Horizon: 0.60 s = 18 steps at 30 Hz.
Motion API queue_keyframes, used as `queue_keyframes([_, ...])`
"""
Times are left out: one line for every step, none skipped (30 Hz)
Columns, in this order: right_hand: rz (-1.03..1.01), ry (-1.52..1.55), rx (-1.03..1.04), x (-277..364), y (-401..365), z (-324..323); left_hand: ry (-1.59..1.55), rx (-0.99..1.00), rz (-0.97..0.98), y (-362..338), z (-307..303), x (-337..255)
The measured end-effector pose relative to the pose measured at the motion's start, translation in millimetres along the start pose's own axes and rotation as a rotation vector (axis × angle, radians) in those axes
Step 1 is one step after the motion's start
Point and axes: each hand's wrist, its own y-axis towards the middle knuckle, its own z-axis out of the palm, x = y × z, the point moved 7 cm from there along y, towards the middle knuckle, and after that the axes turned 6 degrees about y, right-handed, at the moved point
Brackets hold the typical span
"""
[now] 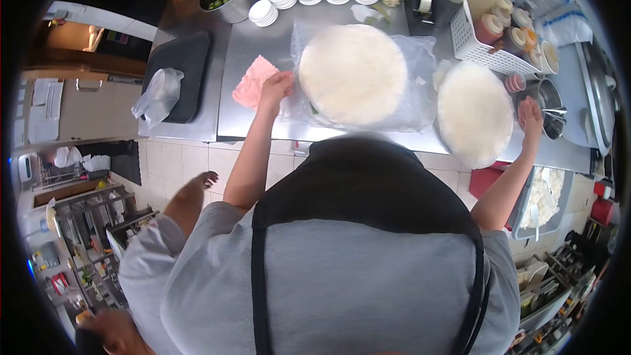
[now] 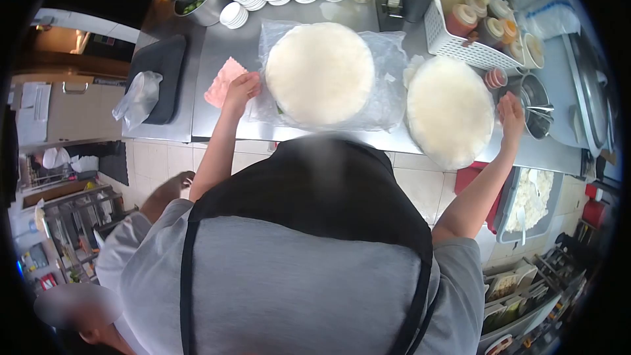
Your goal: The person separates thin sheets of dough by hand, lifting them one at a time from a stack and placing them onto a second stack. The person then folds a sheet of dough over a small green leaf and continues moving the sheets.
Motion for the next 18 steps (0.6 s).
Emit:
queue_keyframes([-0.001,-0.001,0.009,22.7,-15.2,25.9,-0.003,-0.008,-0.002,-3.3,0.1,1.0])
queue_keyframes([-0.037,0.104,0.073,48.5,-31.8,58.0,-0.011,-0.005,0.041,-5.5,2.3,-0.4])
queue_keyframes([-0.073,0.206,0.135,67.5,-47.4,88.2,-0.02,0.0,0.083,-7.7,5.9,-1.9])
queue_keyframes([-0.046,0.222,0.28,73.1,-61.1,122.9,0.012,-0.026,0.125,-7.6,7.8,-4.5])
queue_keyframes([-0.019,0.239,0.425,74.8,-75.0,158.1,0.006,-0.029,0.126,-6.9,12.0,-5.7])
queue_keyframes([0.029,0.229,0.535,67.7,-89.0,194.0,0.079,-0.026,0.102,-6.2,17.2,-5.8])
queue_keyframes([0.079,0.219,0.646,60.2,-107.3,228.7,0.153,-0.023,0.077,-5.1,20.8,-4.9])
queue_keyframes([0.144,0.109,0.726,57.6,-131.0,258.3,0.15,-0.029,0.077,-2.3,22.4,-4.0])
queue_keyframes([0.161,0.082,0.813,47.0,-147.0,284.6,0.193,-0.018,0.063,2.6,24.9,-1.6])
queue_keyframes([0.179,0.056,0.9,35.1,-161.7,307.7,0.237,-0.006,0.047,6.5,26.4,-0.1])
queue_keyframes([0.183,0.073,0.97,34.4,-178.1,324.0,0.236,-0.01,0.046,8.1,25.8,-3.0])
queue_keyframes([0.189,0.091,1.039,34.0,-193.7,337.4,0.267,0.076,-0.017,8.3,30.8,-3.2])
queue_keyframes([0.19,0.094,1.039,31.1,-201.4,347.8,0.298,0.166,-0.077,6.7,36.7,-2.6])
queue_keyframes([0.187,0.092,1.064,27.8,-208.8,357.9,0.303,0.169,-0.078,5.3,38.5,-3.8])
queue_keyframes([0.186,0.09,1.085,25.3,-215.4,366.3,0.216,0.229,-0.039,2.7,45.9,-7.7])
queue_keyframes([0.191,0.094,1.074,23.4,-219.4,372.1,0.127,0.291,-0.001,-0.6,54.4,-11.2])
queue_keyframes([0.135,0.113,1.066,25.9,-222.2,377.3,0.131,0.302,-0.003,-8.5,59.9,-17.1])
queue_keyframes([0.076,0.13,1.058,28.9,-224.6,381.7,-0.019,0.365,-0.028,-22.3,69.3,-28.4])
